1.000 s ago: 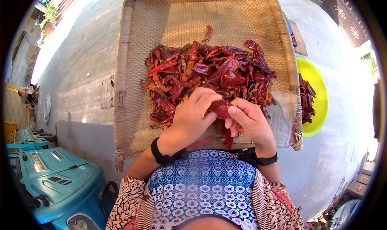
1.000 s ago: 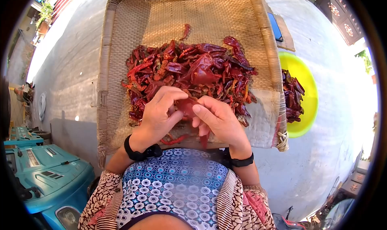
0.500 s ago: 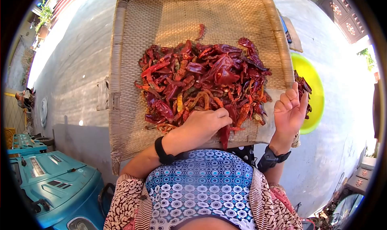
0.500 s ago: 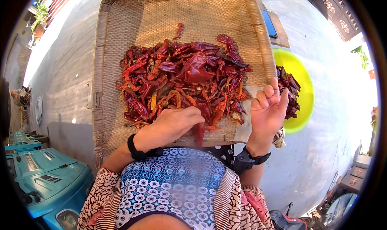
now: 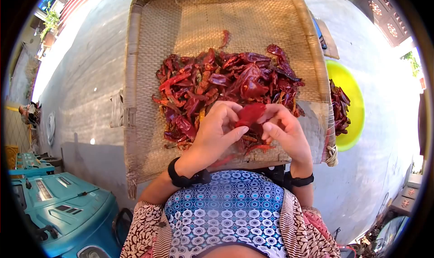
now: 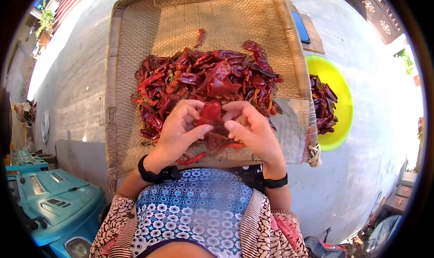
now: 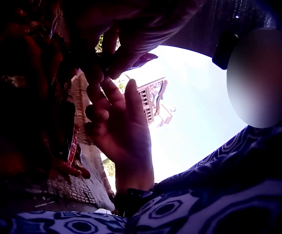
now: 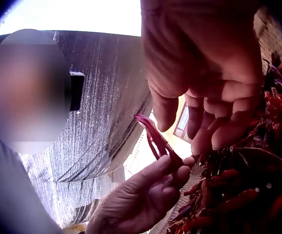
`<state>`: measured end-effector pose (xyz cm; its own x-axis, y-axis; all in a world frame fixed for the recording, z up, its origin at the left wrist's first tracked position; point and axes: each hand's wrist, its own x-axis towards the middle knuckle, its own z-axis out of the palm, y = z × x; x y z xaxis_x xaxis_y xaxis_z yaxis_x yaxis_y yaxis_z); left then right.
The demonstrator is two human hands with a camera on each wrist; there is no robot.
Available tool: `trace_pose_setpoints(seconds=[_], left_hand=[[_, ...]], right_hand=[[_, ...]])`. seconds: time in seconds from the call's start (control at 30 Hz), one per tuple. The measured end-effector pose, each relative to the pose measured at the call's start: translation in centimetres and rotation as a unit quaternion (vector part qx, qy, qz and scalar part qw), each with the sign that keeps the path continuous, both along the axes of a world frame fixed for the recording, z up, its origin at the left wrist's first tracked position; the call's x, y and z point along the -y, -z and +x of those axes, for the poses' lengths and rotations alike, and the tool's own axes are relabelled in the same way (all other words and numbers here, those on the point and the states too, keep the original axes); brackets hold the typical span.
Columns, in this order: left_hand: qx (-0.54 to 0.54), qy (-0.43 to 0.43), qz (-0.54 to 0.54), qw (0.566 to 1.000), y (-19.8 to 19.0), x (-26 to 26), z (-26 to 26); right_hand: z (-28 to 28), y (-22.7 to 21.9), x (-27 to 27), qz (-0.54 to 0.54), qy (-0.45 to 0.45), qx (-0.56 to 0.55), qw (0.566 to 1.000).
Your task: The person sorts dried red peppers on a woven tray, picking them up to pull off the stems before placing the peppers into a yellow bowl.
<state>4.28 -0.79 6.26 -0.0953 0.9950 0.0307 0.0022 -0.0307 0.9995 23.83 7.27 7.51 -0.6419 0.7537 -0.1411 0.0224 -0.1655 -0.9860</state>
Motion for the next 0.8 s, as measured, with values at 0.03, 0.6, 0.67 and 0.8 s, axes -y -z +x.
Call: trace_pose_setpoints(seconds=[0.03, 0.6, 0.67, 0.8], left_hand=[[-0.003, 0.016, -0.001, 1.000, -0.3, -0.1, 0.2], [0.106, -0.050, -0.102, 0.988, -2.3, 0.3, -1.2], [0.106, -0.025, -0.097, 0.989, -2.0, 0.1, -1.5], [0.043, -0.018, -0.077, 0.996, -2.0, -0.2, -1.4]], right_hand=[[-1.0, -0.8, 0.4, -0.023, -0.076, 0.025, 0.997], [-2.1, -1.1, 0.7, -0.043, -0.063, 0.039, 0.996], [-1.6, -1.0, 0.6, -0.040, -0.076, 0.027, 0.996], [0.1, 0.3, -0.9, -0.025, 0.057, -0.020, 0.998]])
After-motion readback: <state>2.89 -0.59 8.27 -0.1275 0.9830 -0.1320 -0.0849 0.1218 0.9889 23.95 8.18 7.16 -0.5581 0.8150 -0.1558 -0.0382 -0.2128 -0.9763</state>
